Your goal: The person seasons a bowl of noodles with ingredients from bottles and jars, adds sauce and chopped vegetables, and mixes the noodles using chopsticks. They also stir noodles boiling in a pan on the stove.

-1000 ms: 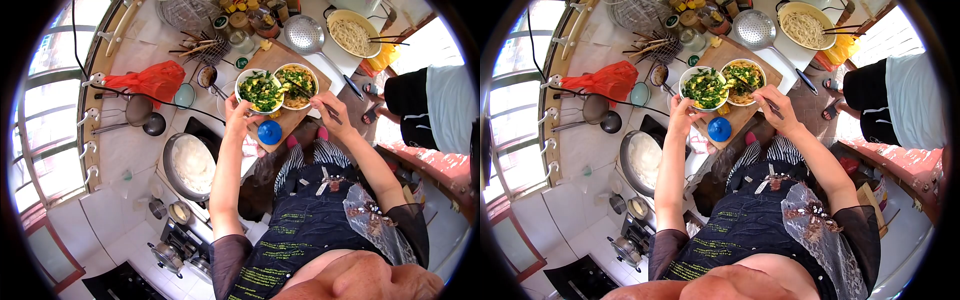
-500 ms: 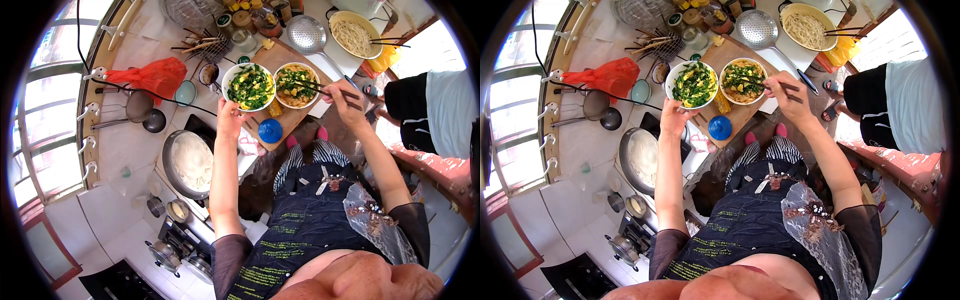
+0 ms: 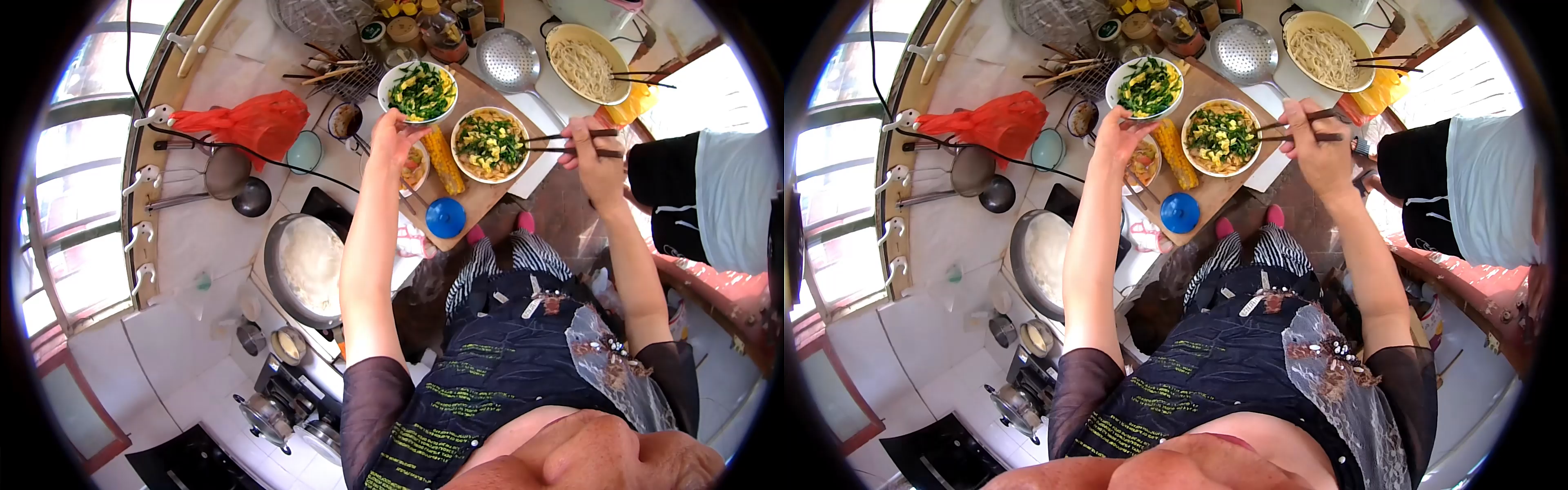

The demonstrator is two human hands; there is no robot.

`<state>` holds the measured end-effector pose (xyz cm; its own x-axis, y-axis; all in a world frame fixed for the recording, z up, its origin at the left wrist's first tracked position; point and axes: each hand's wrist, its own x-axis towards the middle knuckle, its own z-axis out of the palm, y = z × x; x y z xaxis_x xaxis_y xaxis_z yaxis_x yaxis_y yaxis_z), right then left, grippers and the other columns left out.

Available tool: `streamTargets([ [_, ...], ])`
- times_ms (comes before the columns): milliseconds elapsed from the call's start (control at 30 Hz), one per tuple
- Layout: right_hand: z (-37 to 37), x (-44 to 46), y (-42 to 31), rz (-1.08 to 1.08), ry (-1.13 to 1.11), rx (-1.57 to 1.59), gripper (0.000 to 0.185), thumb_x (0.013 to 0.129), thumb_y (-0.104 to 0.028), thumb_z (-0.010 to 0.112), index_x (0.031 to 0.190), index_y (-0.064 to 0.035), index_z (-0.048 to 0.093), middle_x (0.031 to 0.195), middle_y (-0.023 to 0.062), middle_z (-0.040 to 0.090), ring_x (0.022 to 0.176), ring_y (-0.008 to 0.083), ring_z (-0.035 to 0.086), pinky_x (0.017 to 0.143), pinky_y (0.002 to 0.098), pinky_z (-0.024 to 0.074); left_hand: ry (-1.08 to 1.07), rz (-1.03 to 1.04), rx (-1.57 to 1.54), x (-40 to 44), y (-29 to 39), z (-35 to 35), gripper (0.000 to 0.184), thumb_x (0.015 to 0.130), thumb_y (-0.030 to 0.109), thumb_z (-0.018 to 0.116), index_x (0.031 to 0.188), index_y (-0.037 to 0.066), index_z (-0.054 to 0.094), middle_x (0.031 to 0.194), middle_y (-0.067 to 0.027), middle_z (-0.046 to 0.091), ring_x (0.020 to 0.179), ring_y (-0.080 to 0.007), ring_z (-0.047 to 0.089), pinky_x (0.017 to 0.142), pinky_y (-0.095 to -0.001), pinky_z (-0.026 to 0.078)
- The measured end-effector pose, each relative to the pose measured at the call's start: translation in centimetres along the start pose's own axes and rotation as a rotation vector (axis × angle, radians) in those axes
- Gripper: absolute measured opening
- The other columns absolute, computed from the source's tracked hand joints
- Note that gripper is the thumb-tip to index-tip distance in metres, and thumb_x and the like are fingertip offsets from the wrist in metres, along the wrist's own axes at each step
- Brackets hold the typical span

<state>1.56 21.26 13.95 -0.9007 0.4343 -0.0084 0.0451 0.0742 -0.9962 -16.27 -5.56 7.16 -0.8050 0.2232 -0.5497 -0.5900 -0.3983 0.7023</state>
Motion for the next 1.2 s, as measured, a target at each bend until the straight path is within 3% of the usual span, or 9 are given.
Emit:
streamTargets([
  [233,3.6,-2.6,11.7,0.145,0.084,0.174,0.021,0.089,-0.017,0.056,0.098,0.0021,0.057,0.075,0.0055,0.058,0.056,0.0083,0.056,0.049,0.0201,0.0454,0.03,-0.074,0.018,7.9,-1.8,0.1,0.03,0.071,0.001,0.043,0.099,-0.01,0.042,0.095,-0.0199,0.048,0.087,-0.0376,0.056,0.077,-0.0533,0.052],
  [300,3.4,-4.1,12.8,0.206,0.127,0.245,0.027,0.087,-0.014,0.059,0.108,0.002,0.053,0.079,0.0063,0.056,0.058,0.0085,0.056,0.051,0.0209,0.0462,-0.014,-0.154,-0.027,9.4,-2.5,-0.3,0.037,0.069,-0.003,0.044,0.105,-0.008,0.037,0.106,-0.0204,0.041,0.105,-0.04,0.046,0.092,-0.0608,0.041],
  [433,2.7,-5.6,15.4,0.508,-0.168,0.222,0.075,0.072,-0.012,0.075,0.131,0.0003,0.03,0.097,0.0085,0.049,0.072,0.0104,0.057,0.061,0.0218,0.0462,-0.01,-0.199,-0.032,10.6,-3.2,0.0,0.038,0.068,-0.004,0.042,0.106,-0.007,0.04,0.108,-0.0208,0.045,0.106,-0.0397,0.046,0.092,-0.0617,0.04],
  [700,4.7,-4.3,14.4,0.514,-0.291,0.365,0.081,0.073,-0.017,0.073,0.137,-0.004,0.024,0.13,0.0107,0.041,0.094,0.0169,0.056,0.082,0.0283,0.0458,-0.031,-0.311,-0.016,10.9,-2.7,-1.5,0.047,0.066,-0.004,0.042,0.113,-0.008,0.038,0.116,-0.0226,0.045,0.111,-0.0418,0.045,0.094,-0.0628,0.037],
  [900,5.6,-4.0,14.7,0.571,-0.239,0.459,0.077,0.078,-0.015,0.069,0.137,-0.0073,0.02,0.13,0.0102,0.041,0.103,0.0185,0.053,0.085,0.0317,0.0465,-0.082,-0.349,0.132,11.4,-2.1,-1.6,0.034,0.075,-0.008,0.042,0.109,-0.01,0.041,0.111,-0.0221,0.047,0.107,-0.0411,0.049,0.089,-0.061,0.042],
  [1033,6.2,-3.7,15.5,0.549,-0.208,0.557,0.068,0.082,-0.01,0.064,0.136,-0.0087,0.022,0.127,0.0096,0.044,0.108,0.02,0.051,0.087,0.0337,0.0463,0.036,-0.194,0.482,9.8,-2.4,0.2,0.027,0.08,0.009,0.057,0.102,-0.006,0.051,0.105,-0.0192,0.054,0.099,-0.0348,0.054,0.077,-0.0456,0.049],
  [1100,6.2,-3.5,16.8,0.614,-0.198,0.625,0.059,0.083,-0.008,0.062,0.132,-0.0092,0.028,0.124,0.0089,0.048,0.109,0.0211,0.051,0.088,0.0344,0.0463,0.473,0.813,1.351,6.2,-3.1,2.2,0.025,0.083,0.016,0.057,0.096,-0.005,0.054,0.1,-0.0217,0.056,0.085,-0.0369,0.057,0.071,-0.0423,0.047],
  [1133,6.3,-3.4,17.4,0.638,-0.188,0.674,0.056,0.083,-0.01,0.063,0.129,-0.0096,0.031,0.123,0.0087,0.049,0.11,0.0217,0.05,0.09,0.036,0.0451,0.36,0.784,1.244,5.5,-3.3,2.8,0.03,0.085,0.026,0.053,0.09,-0.003,0.058,0.09,-0.0218,0.059,0.079,-0.0318,0.057,0.071,-0.0397,0.044],
  [1200,6.3,-3.3,17.3,0.631,-0.183,0.699,0.056,0.083,-0.011,0.063,0.129,-0.0095,0.032,0.122,0.0088,0.049,0.11,0.0218,0.05,0.09,0.0369,0.0445,0.12,0.425,1.254,3.5,-4.1,4.5,0.048,0.089,0.04,0.04,0.093,-0.003,0.06,0.093,-0.0251,0.06,0.09,-0.0409,0.055,0.082,-0.0448,0.04],
])
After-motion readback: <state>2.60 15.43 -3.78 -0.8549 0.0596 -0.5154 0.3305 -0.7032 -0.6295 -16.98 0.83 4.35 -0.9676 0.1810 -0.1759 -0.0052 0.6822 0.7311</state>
